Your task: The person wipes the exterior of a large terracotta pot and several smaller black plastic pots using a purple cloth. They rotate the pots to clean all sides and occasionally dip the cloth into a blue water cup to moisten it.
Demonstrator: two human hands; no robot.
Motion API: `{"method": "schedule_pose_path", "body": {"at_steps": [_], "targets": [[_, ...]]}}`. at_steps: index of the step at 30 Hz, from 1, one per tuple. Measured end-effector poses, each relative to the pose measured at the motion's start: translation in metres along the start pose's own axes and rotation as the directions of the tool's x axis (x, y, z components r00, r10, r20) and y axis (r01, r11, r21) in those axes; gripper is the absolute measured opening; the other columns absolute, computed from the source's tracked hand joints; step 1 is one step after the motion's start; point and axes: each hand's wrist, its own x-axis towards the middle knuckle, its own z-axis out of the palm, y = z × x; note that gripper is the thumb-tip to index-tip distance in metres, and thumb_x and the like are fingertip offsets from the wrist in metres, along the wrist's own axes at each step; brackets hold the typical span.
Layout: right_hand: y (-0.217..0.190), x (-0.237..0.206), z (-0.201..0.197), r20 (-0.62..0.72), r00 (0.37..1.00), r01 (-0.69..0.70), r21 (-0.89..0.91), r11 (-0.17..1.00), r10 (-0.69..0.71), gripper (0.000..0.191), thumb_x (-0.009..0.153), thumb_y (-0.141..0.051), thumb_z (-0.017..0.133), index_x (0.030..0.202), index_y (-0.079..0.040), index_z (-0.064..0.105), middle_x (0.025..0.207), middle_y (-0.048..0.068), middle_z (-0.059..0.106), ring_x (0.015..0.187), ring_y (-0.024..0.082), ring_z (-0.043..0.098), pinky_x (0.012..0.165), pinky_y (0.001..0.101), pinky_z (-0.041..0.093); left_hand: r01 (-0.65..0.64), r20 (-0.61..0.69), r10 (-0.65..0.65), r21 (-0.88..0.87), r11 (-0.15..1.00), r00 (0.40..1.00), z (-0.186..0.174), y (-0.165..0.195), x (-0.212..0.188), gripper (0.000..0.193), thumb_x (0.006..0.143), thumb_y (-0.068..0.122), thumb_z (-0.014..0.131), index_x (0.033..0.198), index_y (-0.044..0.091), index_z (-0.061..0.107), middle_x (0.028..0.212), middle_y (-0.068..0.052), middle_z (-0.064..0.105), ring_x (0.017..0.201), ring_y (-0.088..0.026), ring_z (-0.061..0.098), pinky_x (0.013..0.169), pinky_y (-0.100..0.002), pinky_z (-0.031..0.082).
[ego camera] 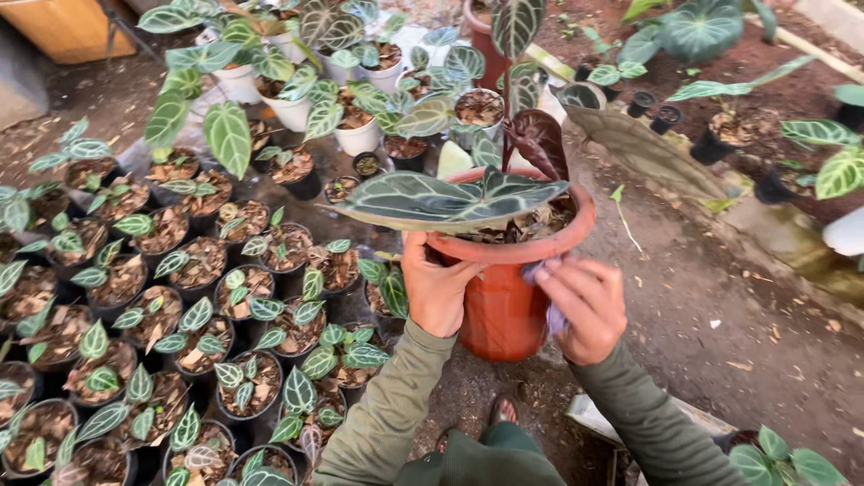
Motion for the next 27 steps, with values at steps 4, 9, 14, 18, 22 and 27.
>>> {"method": "schedule_pose_path", "body": {"at_steps": [4, 9, 14, 18, 22, 27], "targets": [[-0.005, -0.012, -0.015, -0.032, 0.996, -0.086, -0.051, 0.995, 0.085, 0.037, 0.074, 0.006, 0.073, 0.110, 0.000, 0.074, 0.111, 0.012, 0.069, 0.106, 0.034, 0.064, 0.094, 0.0431, 0.055, 0.134, 0.126, -0.127, -0.045, 0.990, 0.984, 0.010, -0.003, -0.013, 0.031, 0.084, -0.021, 0.077, 0.112, -0.010, 0.070, 0.116, -0.018, 0.071, 0.111, -0.025, 0.070, 0.099, -0.039, 0.060], [-0.017, -0.054, -0.043, 0.121, 0.992, -0.027, 0.056, 0.998, 0.020, 0.039, 0.071, -0.001, 0.075, 0.110, -0.002, 0.075, 0.109, 0.011, 0.070, 0.102, 0.033, 0.064, 0.090, 0.0419, 0.056, -0.039, 0.010, 0.039, 0.047, 0.998, 0.999, 0.047, 0.013, -0.018, 0.054, 0.070, -0.021, 0.082, 0.111, 0.003, 0.057, 0.116, -0.002, 0.052, 0.109, -0.016, 0.057, 0.097, -0.033, 0.053], [0.024, -0.055, -0.079, 0.055, 0.998, 0.003, 0.019, 1.000, -0.004, 0.044, 0.065, -0.002, 0.069, 0.109, -0.003, 0.074, 0.109, 0.014, 0.069, 0.101, 0.036, 0.064, 0.088, 0.0460, 0.053, 0.099, 0.097, -0.082, -0.181, 0.978, 0.992, 0.087, 0.015, -0.037, 0.055, 0.076, -0.016, 0.078, 0.123, 0.005, 0.059, 0.122, -0.003, 0.064, 0.113, -0.016, 0.063, 0.100, -0.032, 0.056], [0.047, -0.049, -0.094, -0.115, 0.982, -0.152, -0.015, 0.988, 0.149, 0.035, 0.085, 0.014, 0.069, 0.115, -0.002, 0.068, 0.112, 0.014, 0.067, 0.104, 0.034, 0.064, 0.093, 0.0423, 0.053, 0.130, 0.103, -0.118, -0.110, 0.986, 0.988, 0.099, -0.003, -0.053, 0.050, 0.080, -0.019, 0.080, 0.124, -0.005, 0.062, 0.124, -0.011, 0.067, 0.113, -0.021, 0.067, 0.098, -0.036, 0.059], [0.035, -0.081, -0.110, -0.099, 0.985, -0.142, -0.018, 0.990, 0.140, 0.038, 0.079, 0.014, 0.069, 0.112, -0.004, 0.070, 0.106, 0.011, 0.067, 0.097, 0.032, 0.064, 0.087, 0.0415, 0.052, -0.099, 0.103, 0.091, 0.068, 0.993, 0.990, 0.113, -0.009, -0.065, 0.058, 0.073, -0.024, 0.079, 0.125, -0.004, 0.062, 0.130, -0.011, 0.058, 0.118, -0.019, 0.062, 0.100, -0.034, 0.057], [0.014, -0.138, -0.123, 0.095, 0.983, -0.163, 0.031, 0.986, 0.159, 0.041, 0.069, 0.009, 0.072, 0.107, -0.005, 0.071, 0.106, 0.011, 0.067, 0.097, 0.033, 0.065, 0.082, 0.0420, 0.054, 0.104, 0.090, -0.085, -0.232, 0.967, 0.992, 0.130, -0.001, -0.067, 0.057, 0.074, -0.022, 0.075, 0.125, 0.001, 0.062, 0.125, -0.011, 0.066, 0.113, -0.020, 0.068, 0.099, -0.035, 0.059]]}}
